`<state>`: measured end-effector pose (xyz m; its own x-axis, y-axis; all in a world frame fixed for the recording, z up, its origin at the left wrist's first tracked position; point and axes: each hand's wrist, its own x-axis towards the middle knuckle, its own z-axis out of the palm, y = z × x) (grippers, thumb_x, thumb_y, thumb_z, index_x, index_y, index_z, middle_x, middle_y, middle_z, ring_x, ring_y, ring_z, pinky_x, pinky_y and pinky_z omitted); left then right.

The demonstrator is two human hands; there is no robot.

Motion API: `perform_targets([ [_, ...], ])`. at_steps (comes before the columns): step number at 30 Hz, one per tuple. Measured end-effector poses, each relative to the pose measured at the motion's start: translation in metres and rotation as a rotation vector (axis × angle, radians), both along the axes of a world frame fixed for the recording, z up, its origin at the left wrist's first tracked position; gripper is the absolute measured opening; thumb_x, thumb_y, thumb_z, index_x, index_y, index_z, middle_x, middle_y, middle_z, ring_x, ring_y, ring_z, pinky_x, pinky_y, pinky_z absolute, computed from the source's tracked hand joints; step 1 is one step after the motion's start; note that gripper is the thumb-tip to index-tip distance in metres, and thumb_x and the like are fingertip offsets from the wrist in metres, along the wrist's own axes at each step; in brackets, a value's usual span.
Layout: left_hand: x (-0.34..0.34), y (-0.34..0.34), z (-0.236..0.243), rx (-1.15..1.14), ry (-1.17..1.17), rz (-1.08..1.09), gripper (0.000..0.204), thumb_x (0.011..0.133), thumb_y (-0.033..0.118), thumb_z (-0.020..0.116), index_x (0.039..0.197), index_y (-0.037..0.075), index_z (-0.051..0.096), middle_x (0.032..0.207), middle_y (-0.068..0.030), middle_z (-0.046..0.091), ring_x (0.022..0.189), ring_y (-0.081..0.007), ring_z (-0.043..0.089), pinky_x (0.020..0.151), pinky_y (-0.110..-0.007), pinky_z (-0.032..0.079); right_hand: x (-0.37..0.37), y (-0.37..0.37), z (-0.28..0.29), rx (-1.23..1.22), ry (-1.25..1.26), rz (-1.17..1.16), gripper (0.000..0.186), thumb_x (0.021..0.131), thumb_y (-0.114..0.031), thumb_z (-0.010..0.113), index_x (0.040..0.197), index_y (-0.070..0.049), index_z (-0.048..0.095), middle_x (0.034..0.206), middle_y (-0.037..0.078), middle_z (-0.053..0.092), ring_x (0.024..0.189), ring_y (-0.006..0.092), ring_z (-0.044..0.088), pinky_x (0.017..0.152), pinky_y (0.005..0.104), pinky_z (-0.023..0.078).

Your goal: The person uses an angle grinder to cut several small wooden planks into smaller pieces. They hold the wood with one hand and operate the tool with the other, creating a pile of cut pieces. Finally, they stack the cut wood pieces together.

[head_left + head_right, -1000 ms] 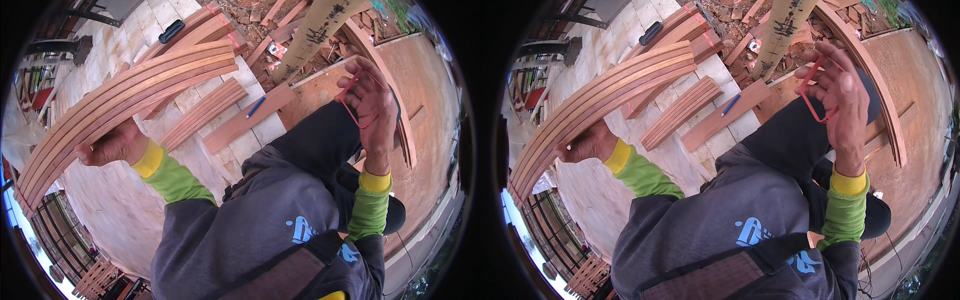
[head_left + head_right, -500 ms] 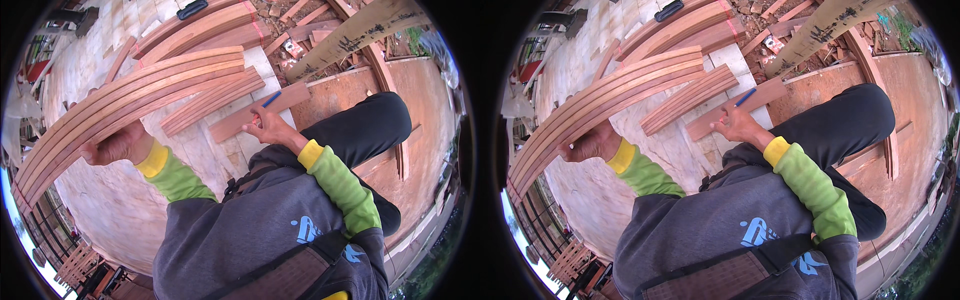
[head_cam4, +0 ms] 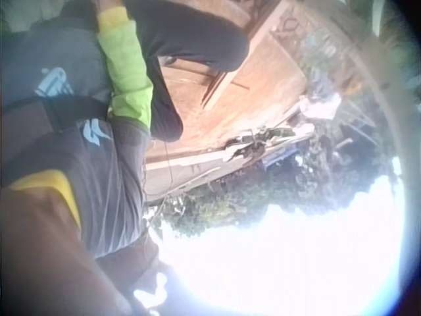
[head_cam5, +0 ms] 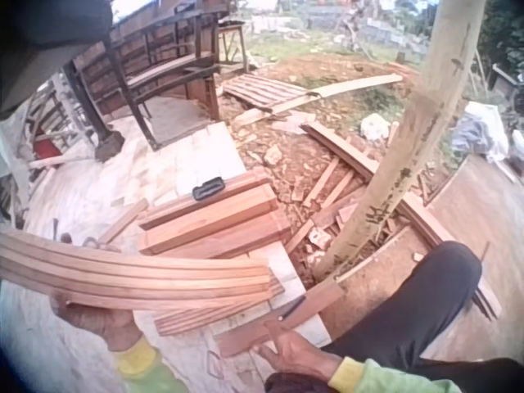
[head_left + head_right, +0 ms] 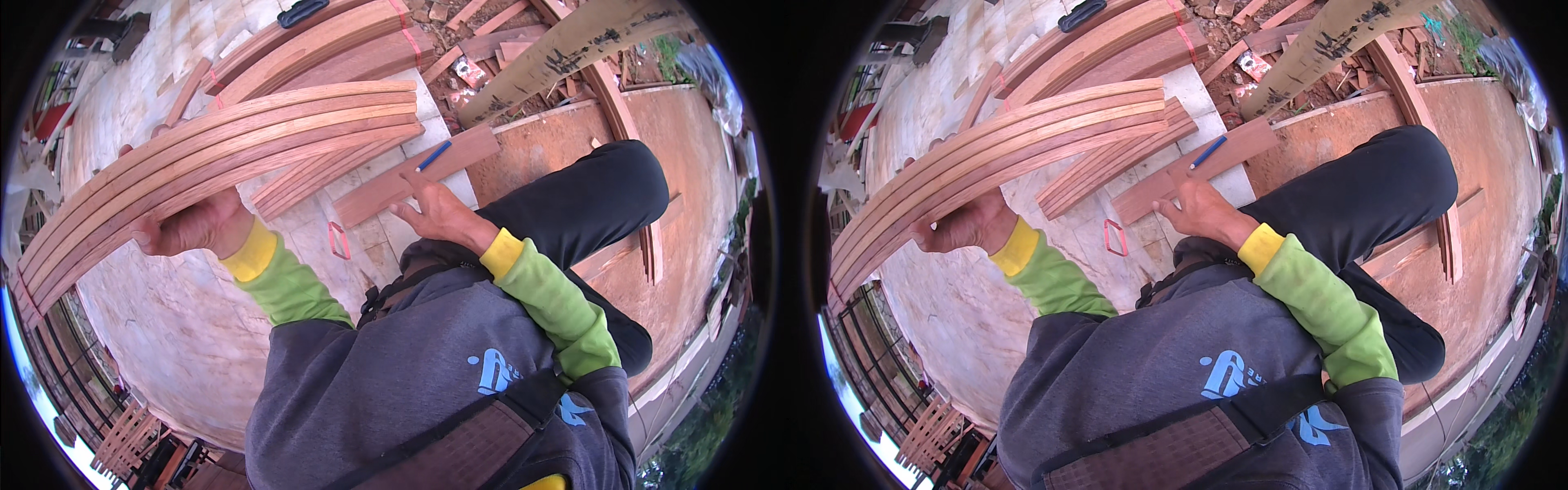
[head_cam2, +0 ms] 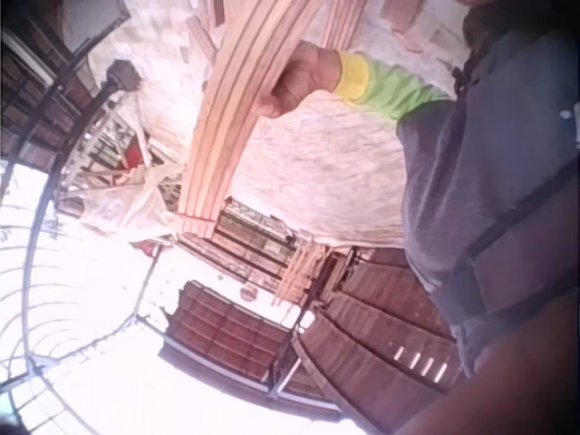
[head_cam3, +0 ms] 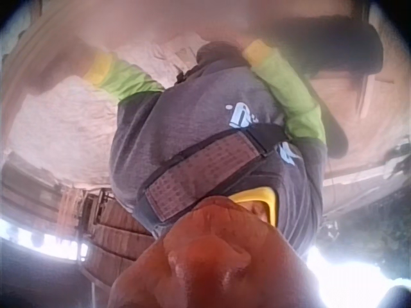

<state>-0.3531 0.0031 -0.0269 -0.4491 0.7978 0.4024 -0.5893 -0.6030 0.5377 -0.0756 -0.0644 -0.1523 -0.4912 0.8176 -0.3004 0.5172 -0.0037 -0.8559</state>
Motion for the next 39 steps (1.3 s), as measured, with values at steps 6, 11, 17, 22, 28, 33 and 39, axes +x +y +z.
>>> perform_targets([
  [6, 0.005, 0.002, -0.012, -0.145, 0.037, -0.02, 0.078, 0.064, 0.032, 0.074, 0.13, -0.001, 0.052, 0.107, -0.0251, 0.062, 0.107, -0.0391, 0.058, 0.1, -0.053, 0.045, 0.059, 0.013, 0.036, -0.156, 0.086, -0.393, 0.05, 0.095, -0.029, 0.059, 0.125, 0.01, 0.053, 0.116, 0.023, 0.062, 0.102, 0.029, 0.065, 0.088, 0.0401, 0.053],
  [11, 0.033, 0.01, -0.035, -0.262, 0.156, -0.203, 0.087, 0.062, 0.03, 0.078, 0.135, -0.002, 0.042, 0.101, -0.0219, 0.059, 0.094, -0.0349, 0.061, 0.088, -0.044, 0.054, 0.08, 0.028, 0.068, 0.174, 0.219, -0.451, 0.045, 0.095, -0.025, 0.062, 0.122, 0.009, 0.052, 0.107, 0.02, 0.064, 0.099, 0.027, 0.065, 0.087, 0.0368, 0.053],
  [17, 0.064, -0.006, -0.029, -0.466, 0.236, -0.531, 0.093, 0.054, 0.012, 0.08, 0.137, -0.001, 0.038, 0.12, -0.0144, 0.057, 0.108, -0.0276, 0.06, 0.096, -0.039, 0.051, 0.08, 0.059, 0.161, 0.345, 0.458, -0.495, 0.057, 0.092, -0.033, 0.066, 0.128, 0.009, 0.049, 0.113, 0.021, 0.062, 0.104, 0.0265, 0.063, 0.086, 0.0356, 0.053],
  [22, 0.12, -0.011, 0.008, -0.547, 0.468, -0.715, 0.093, 0.047, 0.008, 0.084, 0.131, -0.003, 0.046, 0.117, -0.0107, 0.06, 0.108, -0.0241, 0.061, 0.095, -0.036, 0.049, 0.077, 0.067, 0.201, 0.603, 0.528, -0.503, 0.078, 0.084, -0.042, 0.073, 0.133, 0.009, 0.04, 0.116, 0.023, 0.061, 0.104, 0.0278, 0.063, 0.086, 0.0369, 0.052],
  [28, 0.165, -0.023, 0.0, -0.535, 0.734, -1.051, 0.081, 0.053, 0.005, 0.087, 0.125, -0.002, 0.052, 0.111, -0.0098, 0.063, 0.102, -0.019, 0.061, 0.094, -0.034, 0.047, 0.089, 0.054, 0.204, 0.733, 0.579, -0.754, 0.075, 0.078, -0.037, 0.079, 0.124, 0.009, 0.042, 0.113, 0.021, 0.061, 0.102, 0.0261, 0.062, 0.087, 0.037, 0.051],
  [33, 0.202, -0.035, -0.004, -0.568, 1.024, -1.158, 0.082, 0.057, 0.008, 0.088, 0.128, -0.003, 0.05, 0.119, -0.0105, 0.061, 0.108, -0.0176, 0.058, 0.096, -0.034, 0.045, 0.131, 0.023, 0.189, 0.571, 0.638, -1.066, 0.064, 0.076, -0.028, 0.08, 0.118, 0.007, 0.048, 0.105, 0.015, 0.064, 0.098, 0.0191, 0.062, 0.087, 0.0334, 0.05],
  [39, 0.235, -0.035, -0.005, -0.463, 1.202, -1.211, 0.089, 0.057, 0.015, 0.091, 0.132, -0.004, 0.047, 0.122, -0.0119, 0.06, 0.112, -0.0194, 0.056, 0.1, -0.034, 0.042, 0.162, 0.004, 0.165, 0.619, 0.815, -1.292, 0.053, 0.076, -0.025, 0.079, 0.111, 0.007, 0.056, 0.101, 0.012, 0.066, 0.089, 0.014, 0.061, 0.081, 0.0288, 0.05],
])
